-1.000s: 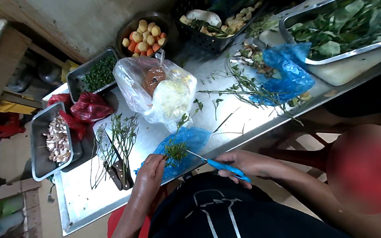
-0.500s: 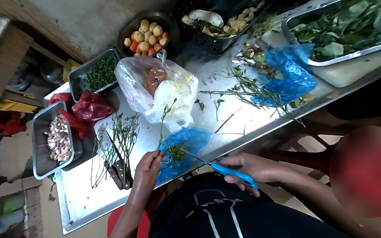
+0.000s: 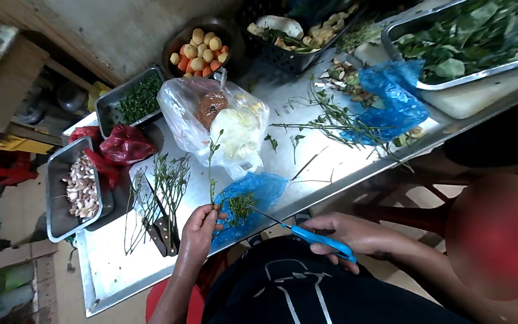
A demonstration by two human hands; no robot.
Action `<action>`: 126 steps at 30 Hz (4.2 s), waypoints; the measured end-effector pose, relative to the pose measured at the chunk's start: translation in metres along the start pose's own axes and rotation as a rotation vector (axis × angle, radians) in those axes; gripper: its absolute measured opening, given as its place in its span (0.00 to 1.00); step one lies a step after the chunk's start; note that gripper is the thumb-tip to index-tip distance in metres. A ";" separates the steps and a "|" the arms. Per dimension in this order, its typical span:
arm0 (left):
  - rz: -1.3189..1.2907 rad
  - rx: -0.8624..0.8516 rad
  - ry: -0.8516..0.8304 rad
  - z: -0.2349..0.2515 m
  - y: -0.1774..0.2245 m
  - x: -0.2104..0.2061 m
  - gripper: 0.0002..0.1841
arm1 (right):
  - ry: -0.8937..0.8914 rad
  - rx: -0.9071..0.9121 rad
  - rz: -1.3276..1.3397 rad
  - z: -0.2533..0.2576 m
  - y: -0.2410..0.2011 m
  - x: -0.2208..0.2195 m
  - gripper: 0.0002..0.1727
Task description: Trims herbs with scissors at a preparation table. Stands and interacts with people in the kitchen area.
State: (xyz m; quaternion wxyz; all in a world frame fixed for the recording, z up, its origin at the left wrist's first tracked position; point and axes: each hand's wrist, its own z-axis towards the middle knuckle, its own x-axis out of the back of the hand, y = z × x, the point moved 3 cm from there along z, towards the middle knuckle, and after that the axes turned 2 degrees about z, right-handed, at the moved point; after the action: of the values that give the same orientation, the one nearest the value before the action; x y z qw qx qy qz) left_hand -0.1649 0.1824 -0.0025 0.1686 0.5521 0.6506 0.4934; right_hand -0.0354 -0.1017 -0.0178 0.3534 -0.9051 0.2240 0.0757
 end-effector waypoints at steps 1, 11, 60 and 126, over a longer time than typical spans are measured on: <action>0.024 -0.013 0.001 0.000 0.000 0.000 0.11 | 0.003 0.003 0.004 0.000 0.000 -0.001 0.24; 0.365 -0.279 -0.001 -0.009 0.005 -0.010 0.12 | 0.012 0.005 -0.024 0.008 0.000 -0.008 0.18; 0.338 -0.201 0.005 -0.011 -0.003 -0.008 0.13 | 0.069 0.080 0.100 0.007 0.007 -0.004 0.17; -0.003 0.224 -0.369 0.005 -0.018 -0.020 0.13 | -0.001 0.038 -0.021 0.026 -0.014 -0.015 0.20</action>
State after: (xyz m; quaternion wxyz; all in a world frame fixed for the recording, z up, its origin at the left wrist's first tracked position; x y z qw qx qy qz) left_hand -0.1641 0.1686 -0.0266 0.2230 0.6474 0.6602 0.3087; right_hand -0.0416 -0.0698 -0.0242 0.3712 -0.9006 0.2158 0.0680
